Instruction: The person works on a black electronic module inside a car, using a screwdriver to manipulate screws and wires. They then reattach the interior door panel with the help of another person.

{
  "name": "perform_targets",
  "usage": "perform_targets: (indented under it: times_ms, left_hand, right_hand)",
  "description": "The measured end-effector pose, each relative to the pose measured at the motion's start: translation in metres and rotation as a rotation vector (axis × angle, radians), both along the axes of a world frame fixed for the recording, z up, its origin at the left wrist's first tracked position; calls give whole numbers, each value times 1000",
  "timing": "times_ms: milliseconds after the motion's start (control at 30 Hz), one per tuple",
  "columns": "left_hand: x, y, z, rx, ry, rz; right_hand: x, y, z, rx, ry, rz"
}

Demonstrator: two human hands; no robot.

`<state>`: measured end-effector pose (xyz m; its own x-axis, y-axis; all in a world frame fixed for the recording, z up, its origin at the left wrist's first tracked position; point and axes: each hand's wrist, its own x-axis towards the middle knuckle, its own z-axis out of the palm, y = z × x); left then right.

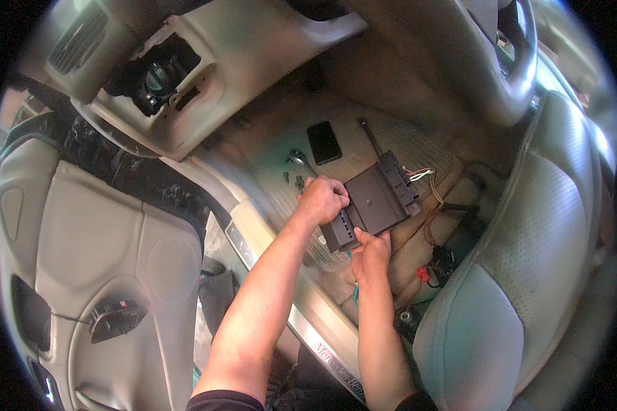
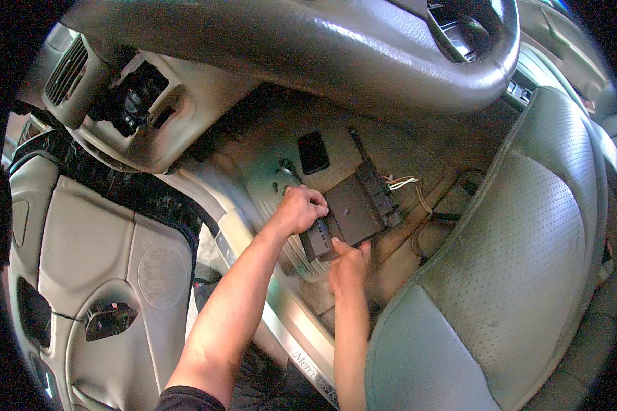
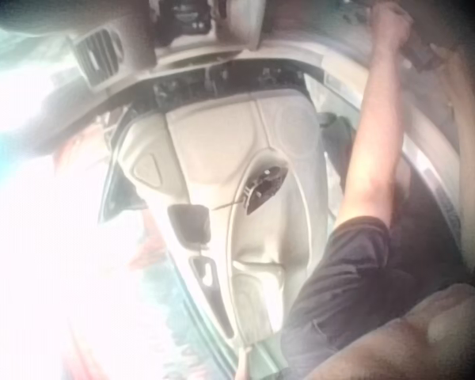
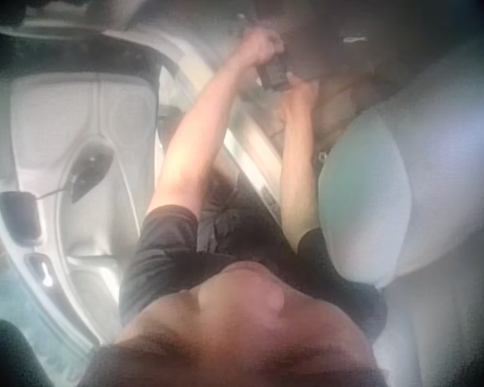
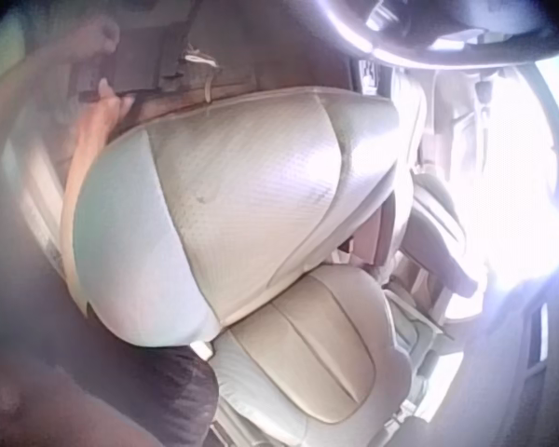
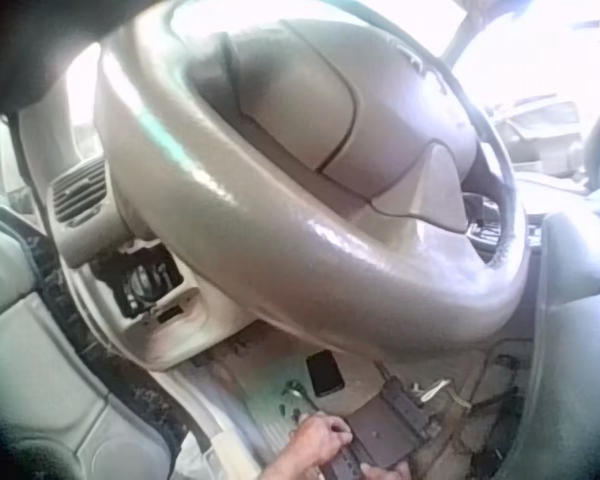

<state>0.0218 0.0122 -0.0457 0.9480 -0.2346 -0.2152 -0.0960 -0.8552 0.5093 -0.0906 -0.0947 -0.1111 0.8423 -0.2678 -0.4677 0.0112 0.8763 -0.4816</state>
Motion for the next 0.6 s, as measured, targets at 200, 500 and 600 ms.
perform_targets:
  times_ms: [200, 500, 600]
  left_hand:
    - [-3, 0, 4, -6, -9, -19]
    - [-11, -8, 14, 69, -25, 54]
    - [-9, -4, 10, 39, -30, 46]
  right_hand:
    - [0, -2, 1, 5, -3, 19]
    - [2, -2, 3, 33, 17, -6]
    - [3, -2, 2, 31, 39, -5]
